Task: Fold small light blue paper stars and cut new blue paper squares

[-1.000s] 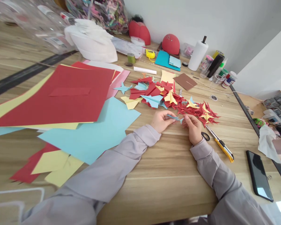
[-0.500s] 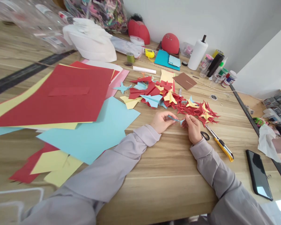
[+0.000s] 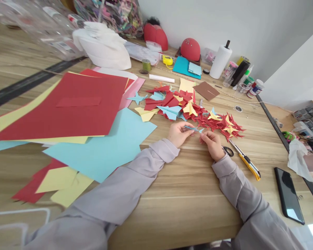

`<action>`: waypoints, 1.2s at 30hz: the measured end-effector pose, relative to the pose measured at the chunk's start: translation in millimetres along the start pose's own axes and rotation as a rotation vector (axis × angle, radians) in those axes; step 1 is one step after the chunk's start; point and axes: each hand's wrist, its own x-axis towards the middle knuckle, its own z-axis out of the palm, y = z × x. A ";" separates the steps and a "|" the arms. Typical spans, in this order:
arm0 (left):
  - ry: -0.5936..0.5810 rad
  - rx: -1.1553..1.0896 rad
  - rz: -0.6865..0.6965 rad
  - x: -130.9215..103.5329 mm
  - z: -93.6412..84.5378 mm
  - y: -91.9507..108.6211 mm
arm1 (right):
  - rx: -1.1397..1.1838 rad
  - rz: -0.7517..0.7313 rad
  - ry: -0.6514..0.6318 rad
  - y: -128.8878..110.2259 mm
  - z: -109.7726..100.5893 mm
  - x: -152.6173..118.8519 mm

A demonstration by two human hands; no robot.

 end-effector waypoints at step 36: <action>-0.099 0.000 -0.026 -0.5 -0.6 -0.8 | -0.114 -0.152 0.084 5.6 8.9 -7.1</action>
